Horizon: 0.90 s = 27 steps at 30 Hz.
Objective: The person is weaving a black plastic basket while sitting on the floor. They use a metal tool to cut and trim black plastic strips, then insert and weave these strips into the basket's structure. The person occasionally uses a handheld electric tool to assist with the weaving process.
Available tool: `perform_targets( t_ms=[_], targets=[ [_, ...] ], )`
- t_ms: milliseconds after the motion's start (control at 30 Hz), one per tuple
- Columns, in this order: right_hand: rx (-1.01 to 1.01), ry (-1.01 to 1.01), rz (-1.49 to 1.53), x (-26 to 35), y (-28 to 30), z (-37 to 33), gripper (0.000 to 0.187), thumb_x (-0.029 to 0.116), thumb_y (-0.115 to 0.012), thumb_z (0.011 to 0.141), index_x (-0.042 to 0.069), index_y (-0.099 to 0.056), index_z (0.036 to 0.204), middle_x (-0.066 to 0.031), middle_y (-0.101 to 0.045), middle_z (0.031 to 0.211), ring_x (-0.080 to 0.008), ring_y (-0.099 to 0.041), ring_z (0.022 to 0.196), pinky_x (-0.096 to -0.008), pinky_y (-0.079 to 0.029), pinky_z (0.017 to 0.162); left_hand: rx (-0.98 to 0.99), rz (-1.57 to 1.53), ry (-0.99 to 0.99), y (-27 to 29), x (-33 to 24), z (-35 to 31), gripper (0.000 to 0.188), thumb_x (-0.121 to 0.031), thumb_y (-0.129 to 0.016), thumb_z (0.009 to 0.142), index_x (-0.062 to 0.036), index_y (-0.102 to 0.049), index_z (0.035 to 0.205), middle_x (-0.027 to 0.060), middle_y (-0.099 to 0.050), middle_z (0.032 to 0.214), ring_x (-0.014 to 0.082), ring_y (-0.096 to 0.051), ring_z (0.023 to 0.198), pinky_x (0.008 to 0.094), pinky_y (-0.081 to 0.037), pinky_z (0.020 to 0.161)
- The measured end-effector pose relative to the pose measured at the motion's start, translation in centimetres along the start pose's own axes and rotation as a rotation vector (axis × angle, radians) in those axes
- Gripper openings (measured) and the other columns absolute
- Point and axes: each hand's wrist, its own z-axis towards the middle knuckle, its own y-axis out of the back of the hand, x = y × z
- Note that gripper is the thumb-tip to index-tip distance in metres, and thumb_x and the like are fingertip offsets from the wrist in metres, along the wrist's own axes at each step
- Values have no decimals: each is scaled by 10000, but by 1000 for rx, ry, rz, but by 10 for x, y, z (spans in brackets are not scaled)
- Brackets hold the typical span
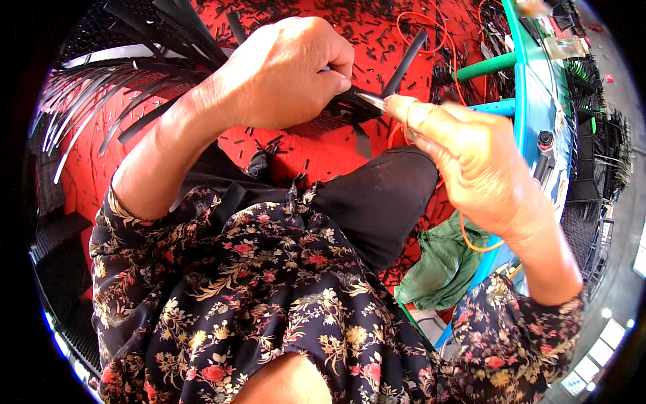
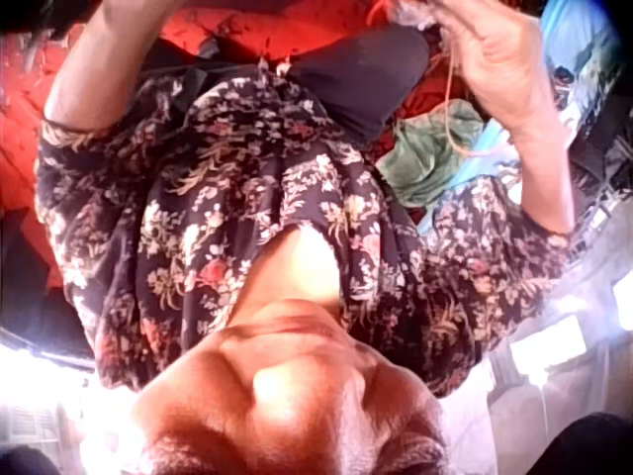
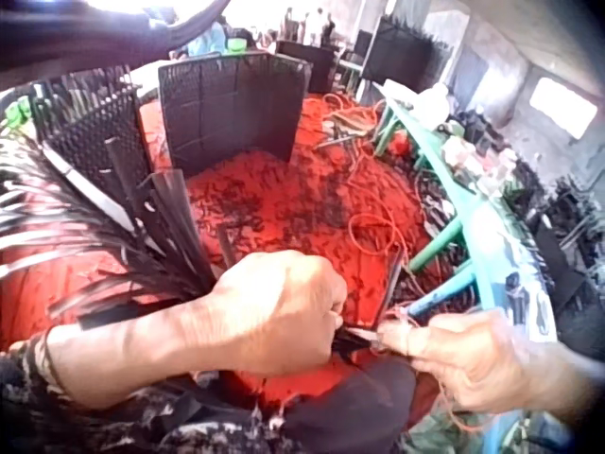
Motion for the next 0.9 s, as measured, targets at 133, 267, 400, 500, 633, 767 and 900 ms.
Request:
perform_targets(
  t_ms=[133,267,400,500,633,767,900],
  targets=[
    [-300,-34,176,-17,-49,-20,385,-139,-504,821,-15,-581,1177,-164,-646,1060,-254,-652,937,-287,-526,775,-50,8,-25,1,-2,3,128,-147,-586,723,-40,-652,746,164,-612,681,335,-617,690,396,-494,638],
    [-463,81,72,-26,-68,-12,402,-144,-537,798,-2,-593,1170,-146,-661,1012,-228,-655,874,-285,-524,725,-17,26,-28,5,3,10,135,-158,-601,731,-38,-657,760,155,-615,679,317,-625,684,387,-493,627],
    [-314,-47,60,-14,-42,-13,382,-90,-554,825,24,-588,1188,-149,-652,964,-204,-635,779,-296,-510,684,-25,-34,-42,5,10,12,145,-160,-601,729,-30,-654,764,149,-617,676,314,-623,677,381,-490,628],
    [-307,-34,71,-10,-35,-17,377,-72,-548,835,32,-583,1195,-153,-644,956,-248,-634,783,-306,-507,699,-30,-54,-87,4,16,17,150,-158,-596,728,-26,-651,771,150,-616,674,310,-622,672,376,-488,632],
    [-353,-60,-31,0,-37,-17,370,-71,-561,824,29,-592,1179,-160,-644,950,-284,-637,820,-317,-506,717,-1,-65,-129,5,16,23,160,-152,-578,727,-19,-649,782,158,-616,682,314,-622,674,381,-489,641],
    [-387,-155,-115,12,-43,-21,356,-65,-575,814,28,-605,1156,-178,-642,956,-323,-636,858,-324,-507,740,28,-42,-149,6,13,26,178,-159,-559,726,-12,-646,778,168,-620,699,325,-624,690,395,-489,650],
    [-457,-114,-259,19,-53,-21,346,-60,-568,819,33,-602,1151,-198,-638,989,-368,-627,899,-364,-494,822,67,-61,-100,3,8,32,188,-169,-549,727,-16,-648,772,178,-624,718,337,-626,710,408,-491,657]
  ],
)
